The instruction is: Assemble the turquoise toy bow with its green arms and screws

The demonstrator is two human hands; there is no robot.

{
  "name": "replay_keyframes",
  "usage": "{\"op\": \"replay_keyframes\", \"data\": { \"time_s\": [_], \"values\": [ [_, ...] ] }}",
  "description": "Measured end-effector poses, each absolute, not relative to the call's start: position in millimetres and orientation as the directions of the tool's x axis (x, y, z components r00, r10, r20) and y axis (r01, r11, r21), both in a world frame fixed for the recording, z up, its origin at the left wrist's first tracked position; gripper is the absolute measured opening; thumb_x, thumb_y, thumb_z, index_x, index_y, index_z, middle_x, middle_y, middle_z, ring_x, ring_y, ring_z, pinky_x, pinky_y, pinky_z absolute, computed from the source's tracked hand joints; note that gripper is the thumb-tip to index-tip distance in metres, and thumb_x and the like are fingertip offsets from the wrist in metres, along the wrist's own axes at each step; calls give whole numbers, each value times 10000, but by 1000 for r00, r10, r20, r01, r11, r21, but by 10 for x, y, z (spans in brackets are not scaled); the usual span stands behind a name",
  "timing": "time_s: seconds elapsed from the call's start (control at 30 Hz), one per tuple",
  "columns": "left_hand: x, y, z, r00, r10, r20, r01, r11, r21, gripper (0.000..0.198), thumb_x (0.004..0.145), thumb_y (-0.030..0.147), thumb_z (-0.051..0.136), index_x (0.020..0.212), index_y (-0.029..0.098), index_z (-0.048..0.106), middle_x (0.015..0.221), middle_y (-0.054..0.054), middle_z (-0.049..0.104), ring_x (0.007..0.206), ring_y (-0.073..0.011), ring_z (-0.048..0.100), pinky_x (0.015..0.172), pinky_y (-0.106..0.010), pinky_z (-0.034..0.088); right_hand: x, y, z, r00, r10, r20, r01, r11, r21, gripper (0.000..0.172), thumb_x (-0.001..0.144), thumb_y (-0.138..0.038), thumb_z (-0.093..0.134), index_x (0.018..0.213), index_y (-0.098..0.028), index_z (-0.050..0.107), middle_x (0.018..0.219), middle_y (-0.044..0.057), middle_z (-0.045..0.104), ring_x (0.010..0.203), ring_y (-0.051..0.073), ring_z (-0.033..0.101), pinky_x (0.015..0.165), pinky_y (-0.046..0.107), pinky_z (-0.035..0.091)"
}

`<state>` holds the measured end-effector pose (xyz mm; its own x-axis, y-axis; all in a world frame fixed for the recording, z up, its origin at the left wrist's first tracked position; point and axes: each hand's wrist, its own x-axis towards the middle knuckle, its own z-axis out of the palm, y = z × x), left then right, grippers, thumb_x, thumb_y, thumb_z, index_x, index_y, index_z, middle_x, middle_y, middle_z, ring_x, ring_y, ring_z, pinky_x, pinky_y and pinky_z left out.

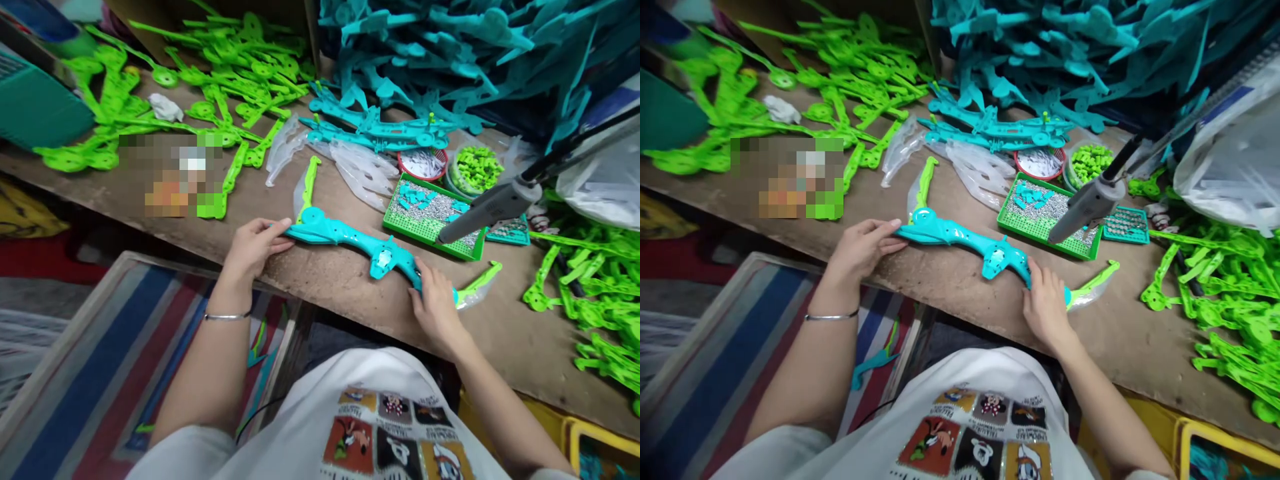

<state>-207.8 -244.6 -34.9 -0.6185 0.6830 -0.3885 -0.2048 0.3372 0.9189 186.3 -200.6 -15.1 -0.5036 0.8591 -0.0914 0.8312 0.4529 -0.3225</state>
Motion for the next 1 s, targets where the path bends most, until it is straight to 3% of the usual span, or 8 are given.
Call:
{"op": "replay_keyframes", "data": {
  "time_s": [0.13, 0.27, 0.33, 0.4, 0.57, 0.73, 0.87, 1.0],
  "values": [
    [-1721, -2590, -296, -486, 741, -463, -265, 380, 886, 532, 600, 490, 930, 835, 148, 596, 787, -2, 710, 720, -157, 734, 771, -338, 659, 2229, -1832, 43, -556, 831, -4, 770, 514, -379, 645, 837, -159, 579, 1473, -148, 474, 1401, 203, 560, 1295, 375, 538, 1077, 581, 467],
    [-1279, -2756, -237, -383, 768, -514, -276, 436, 857, 540, 664, 503, 903, 952, 142, 623, 835, -19, 722, 745, -169, 747, 774, -339, 656, 1979, -1770, 388, -655, 744, 129, 578, 604, -549, 412, 906, -116, 490, 1297, -195, 596, 1339, 147, 607, 1262, 272, 582, 1103, 443, 472],
    [-1113, -2840, -234, -359, 773, -524, -272, 450, 851, 559, 700, 513, 883, 1035, 149, 621, 866, -22, 728, 759, -172, 752, 768, -333, 652, 1665, -1706, 428, -733, 676, 75, 523, 630, -574, 325, 993, -157, 420, 1252, -191, 614, 1242, 133, 667, 1176, 245, 618, 1056, 401, 486],
    [-1000, -2920, -249, -346, 780, -521, -261, 453, 853, 578, 731, 528, 861, 1100, 158, 615, 877, -11, 719, 764, -172, 753, 756, -325, 647, 1359, -1610, 345, -733, 680, -23, 591, 620, -516, 285, 1045, -240, 405, 1182, -170, 644, 1173, 138, 702, 1100, 252, 633, 1019, 394, 476],
    [-837, -3079, -260, -320, 789, -525, -253, 462, 850, 645, 774, 554, 819, 1244, 166, 606, 892, 14, 668, 744, -161, 736, 741, -319, 639, 994, -1473, 67, -564, 786, -252, 816, 485, -314, 525, 1090, -486, 312, 970, -166, 709, 983, 141, 762, 911, 257, 696, 816, 341, 450],
    [-667, -3184, -141, -249, 830, -499, -335, 410, 848, 524, 822, 500, 781, 1211, 180, 640, 886, 22, 612, 803, -141, 675, 797, -315, 624, 982, -1563, 194, -505, 790, -347, 863, 465, -197, 732, 1061, -631, 233, 912, -150, 764, 992, 202, 782, 934, 299, 733, 772, 344, 434],
    [-596, -3275, -79, -192, 869, -456, -295, 392, 872, 417, 851, 415, 770, 1186, 205, 638, 890, 13, 612, 804, -126, 618, 785, -265, 571, 969, -1635, 315, -544, 711, -446, 835, 513, -201, 732, 1068, -614, 229, 841, -179, 772, 852, 173, 778, 824, 287, 726, 714, 342, 380],
    [-622, -3329, -46, -85, 890, -447, -344, 395, 852, 410, 901, 428, 724, 1243, 219, 636, 929, -21, 674, 837, -157, 641, 800, -277, 544, 1020, -1704, 394, -560, 721, -408, 828, 498, -257, 719, 1074, -594, 246, 689, -191, 700, 667, 105, 691, 626, 208, 617, 655, 336, 298]
  ]
}}
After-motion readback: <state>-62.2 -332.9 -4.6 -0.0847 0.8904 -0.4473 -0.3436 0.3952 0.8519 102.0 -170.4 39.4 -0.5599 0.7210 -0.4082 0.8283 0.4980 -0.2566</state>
